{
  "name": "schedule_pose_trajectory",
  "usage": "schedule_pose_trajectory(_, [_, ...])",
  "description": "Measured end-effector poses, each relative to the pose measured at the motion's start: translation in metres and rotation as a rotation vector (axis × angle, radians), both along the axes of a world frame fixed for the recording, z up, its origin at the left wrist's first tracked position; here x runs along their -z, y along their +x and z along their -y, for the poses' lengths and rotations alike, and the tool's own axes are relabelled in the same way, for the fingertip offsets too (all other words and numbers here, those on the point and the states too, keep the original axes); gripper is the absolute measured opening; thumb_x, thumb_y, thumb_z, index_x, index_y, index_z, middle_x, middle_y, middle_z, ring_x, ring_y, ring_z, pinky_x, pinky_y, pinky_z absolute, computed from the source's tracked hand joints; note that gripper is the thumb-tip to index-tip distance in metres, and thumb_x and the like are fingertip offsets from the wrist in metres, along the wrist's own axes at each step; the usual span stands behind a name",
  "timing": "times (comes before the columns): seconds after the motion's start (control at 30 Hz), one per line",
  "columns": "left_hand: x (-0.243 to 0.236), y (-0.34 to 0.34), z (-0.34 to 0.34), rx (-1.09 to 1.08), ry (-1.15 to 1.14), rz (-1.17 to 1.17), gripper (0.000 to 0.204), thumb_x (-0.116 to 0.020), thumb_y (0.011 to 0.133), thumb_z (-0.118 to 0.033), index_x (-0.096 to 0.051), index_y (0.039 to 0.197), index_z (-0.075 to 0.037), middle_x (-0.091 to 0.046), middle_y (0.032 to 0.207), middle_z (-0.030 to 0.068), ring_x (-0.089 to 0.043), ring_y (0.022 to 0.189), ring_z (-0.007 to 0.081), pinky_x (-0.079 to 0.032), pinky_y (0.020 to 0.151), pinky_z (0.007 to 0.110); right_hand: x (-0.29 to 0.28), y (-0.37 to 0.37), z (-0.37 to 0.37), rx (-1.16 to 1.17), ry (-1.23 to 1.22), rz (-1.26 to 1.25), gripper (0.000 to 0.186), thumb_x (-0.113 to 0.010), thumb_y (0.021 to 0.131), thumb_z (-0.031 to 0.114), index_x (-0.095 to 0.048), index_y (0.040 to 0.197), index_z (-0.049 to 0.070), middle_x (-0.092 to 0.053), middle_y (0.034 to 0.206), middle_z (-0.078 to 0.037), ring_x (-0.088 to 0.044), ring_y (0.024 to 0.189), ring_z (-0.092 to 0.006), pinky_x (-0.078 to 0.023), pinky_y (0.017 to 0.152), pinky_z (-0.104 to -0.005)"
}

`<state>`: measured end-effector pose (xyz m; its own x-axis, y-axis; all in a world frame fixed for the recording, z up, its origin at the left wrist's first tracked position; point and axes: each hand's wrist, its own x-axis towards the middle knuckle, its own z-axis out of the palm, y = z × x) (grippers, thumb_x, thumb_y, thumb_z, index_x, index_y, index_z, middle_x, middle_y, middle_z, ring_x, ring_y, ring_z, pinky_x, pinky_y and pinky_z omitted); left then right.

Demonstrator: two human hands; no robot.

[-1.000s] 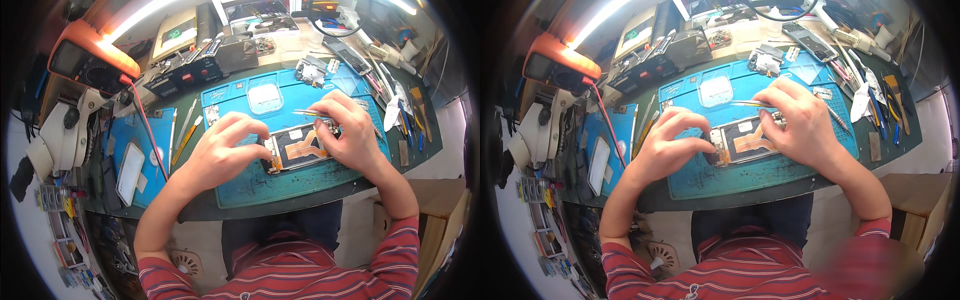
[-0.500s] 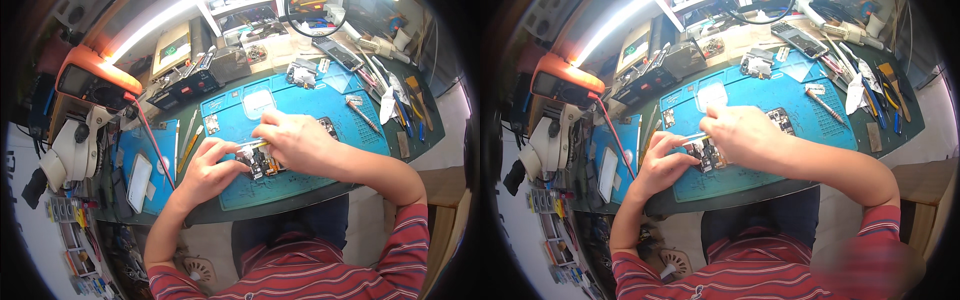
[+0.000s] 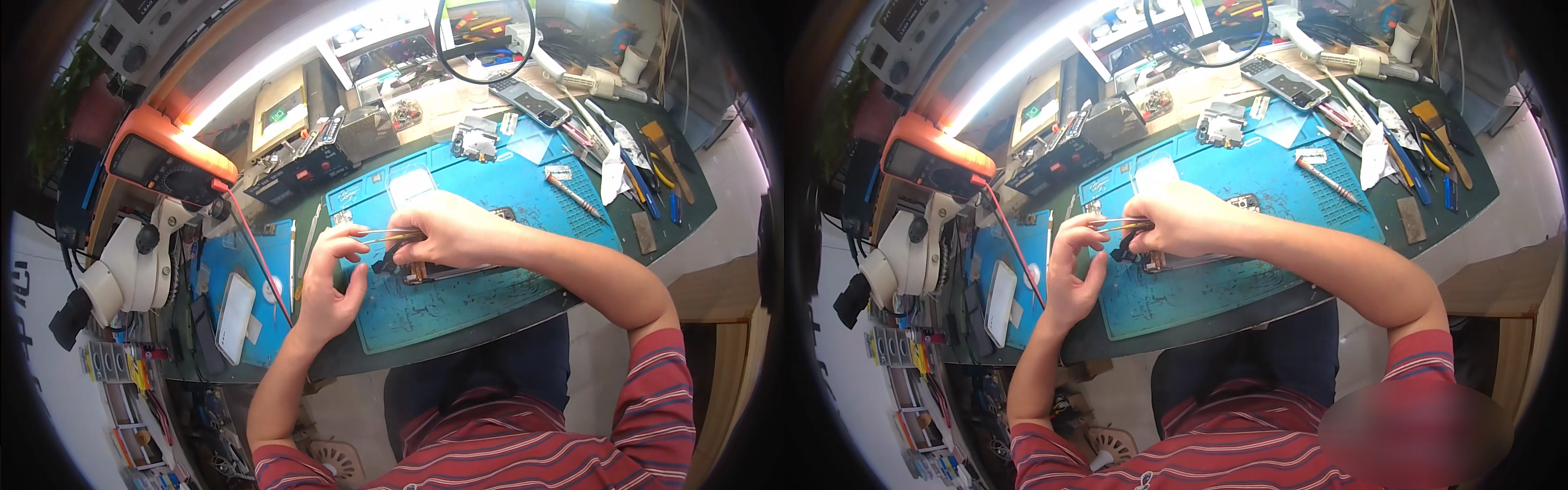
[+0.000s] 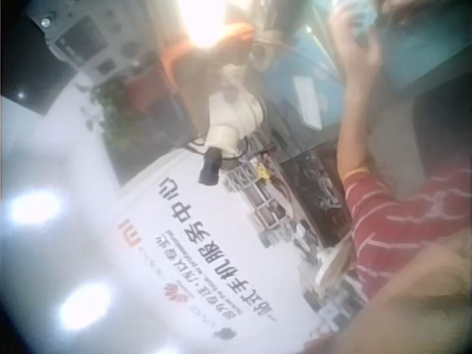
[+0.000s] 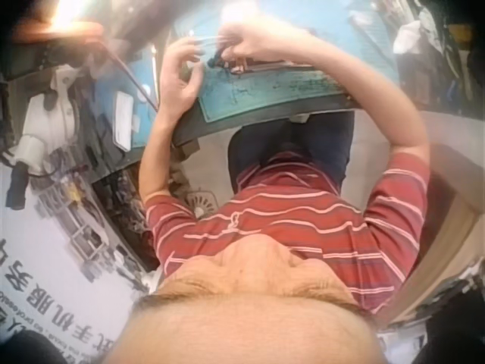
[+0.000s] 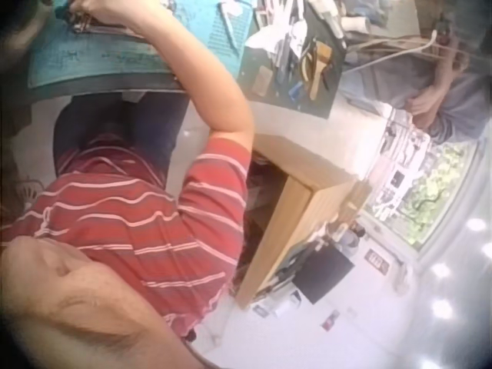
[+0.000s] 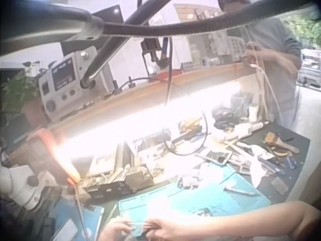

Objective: The person disassembles a smartphone, removes the battery and internal components, cleans the back cover with a brush, and reassembles the device using tweezers and a screwdriver. The process includes detaching connectors, peeling off adhesive, and securing the back cover.

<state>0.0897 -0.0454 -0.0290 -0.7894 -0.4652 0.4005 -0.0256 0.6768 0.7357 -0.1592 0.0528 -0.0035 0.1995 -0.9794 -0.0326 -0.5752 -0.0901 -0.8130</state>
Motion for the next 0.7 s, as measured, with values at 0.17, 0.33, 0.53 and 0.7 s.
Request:
schedule_pose_trajectory(0.17, [-0.01,-0.008,-0.018,0.001,0.051,0.293,0.114,-0.097,0.075,-0.023,-0.029,0.164,-0.006,-0.054,0.148,0.0165,-0.052,0.134,0.0329,-0.042,0.115,0.047,0.011,0.002,-0.004,0.054,-0.14,-0.037,0.03,-0.078,0.094,0.026,-0.073,0.117,0.008,-0.077,0.1,-0.014,-0.074,0.095,-0.0329,-0.056,0.084,-0.0424])
schedule_pose_trajectory(0.33, [0.003,-0.017,-0.021,-0.025,-0.042,0.302,0.119,-0.099,0.072,-0.027,-0.028,0.166,-0.006,-0.056,0.144,0.0191,-0.051,0.133,0.0371,-0.041,0.116,0.048,0.016,0.018,-0.012,-0.038,-0.597,-0.158,0.016,-0.076,0.091,0.019,-0.07,0.103,0.011,-0.073,0.101,-0.006,-0.073,0.094,-0.0298,-0.059,0.077,-0.0415])
schedule_pose_trajectory(0.53, [0.017,-0.013,-0.019,-0.082,-0.321,0.381,0.117,-0.099,0.072,-0.033,-0.032,0.163,-0.003,-0.057,0.142,0.0176,-0.051,0.132,0.0364,-0.042,0.112,0.048,-0.01,0.017,-0.008,0.109,-0.993,-0.052,0.03,-0.082,0.083,0.006,-0.072,0.11,0.012,-0.074,0.104,-0.005,-0.072,0.088,-0.0263,-0.059,0.076,-0.0357])
schedule_pose_trajectory(0.7, [-0.008,-0.017,-0.03,-0.018,-0.126,0.323,0.121,-0.098,0.073,-0.026,-0.024,0.167,-0.004,-0.062,0.147,0.0103,-0.049,0.14,0.0328,-0.035,0.122,0.047,-0.022,-0.061,-0.006,0.625,-0.515,0.053,0.045,-0.078,0.096,0.016,-0.06,0.135,0.004,-0.077,0.088,-0.004,-0.069,0.084,-0.0088,-0.055,0.076,-0.027])
